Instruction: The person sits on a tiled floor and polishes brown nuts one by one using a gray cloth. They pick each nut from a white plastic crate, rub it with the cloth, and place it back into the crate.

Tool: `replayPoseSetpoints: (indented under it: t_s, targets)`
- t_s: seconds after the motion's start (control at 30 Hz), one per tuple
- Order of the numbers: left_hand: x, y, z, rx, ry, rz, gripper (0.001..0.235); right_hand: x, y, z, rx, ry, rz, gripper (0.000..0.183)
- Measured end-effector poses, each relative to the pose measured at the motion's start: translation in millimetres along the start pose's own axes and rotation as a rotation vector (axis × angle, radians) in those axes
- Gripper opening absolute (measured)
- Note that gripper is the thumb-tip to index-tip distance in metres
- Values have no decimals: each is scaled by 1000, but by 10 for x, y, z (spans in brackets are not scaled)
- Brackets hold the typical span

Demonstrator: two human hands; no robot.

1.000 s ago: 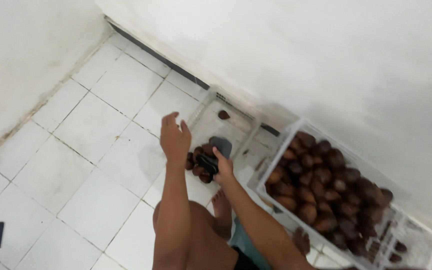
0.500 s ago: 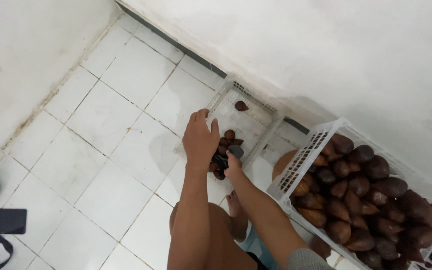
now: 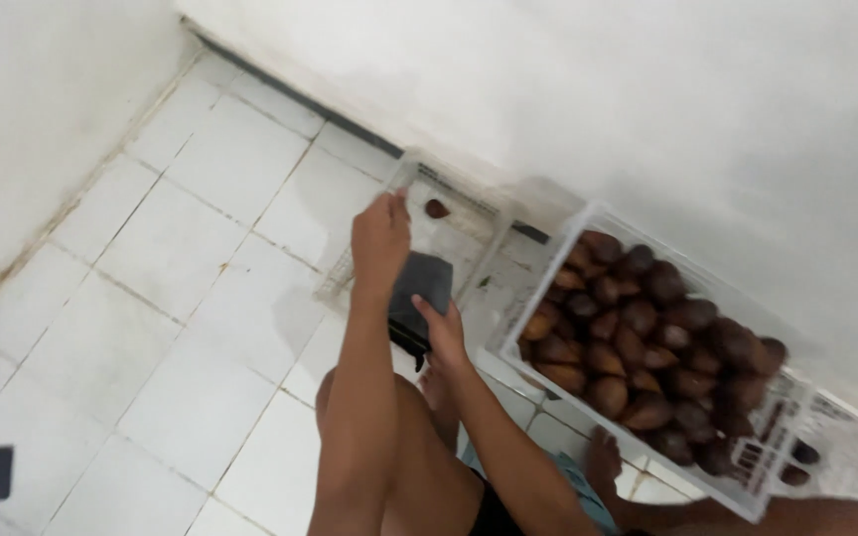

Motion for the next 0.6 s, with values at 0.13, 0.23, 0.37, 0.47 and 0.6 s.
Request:
replayPoseSetpoints:
  t_s: [0.13, 0.23, 0.37, 0.47, 0.6]
  targets:
    - [-575, 268, 247, 37, 120, -113, 19, 756, 585, 62, 87, 71, 139, 58]
    - [-693, 320, 42, 94, 201, -217, 21, 1347, 915, 360, 28, 163, 306, 86]
    - [-948, 533, -199, 272, 252, -60, 25, 1950, 1180, 1001, -45, 93, 538, 55]
    - [-1106, 710, -423, 402, 242, -46, 35, 2280, 1287, 1659, -113, 239, 683, 36]
    - [-1204, 885, -830, 515, 199, -289, 34, 2727, 1479, 2497, -262, 536, 763, 35]
Point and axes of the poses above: each hand's wrist, its own y-axis away from the middle knuckle, its own z-axis out of the back of the hand, x = y × z, the point moved 6 cm from there along -y, towards the middle knuckle, and after that the axes turned 6 degrees about -y, right-handed, at the moved point
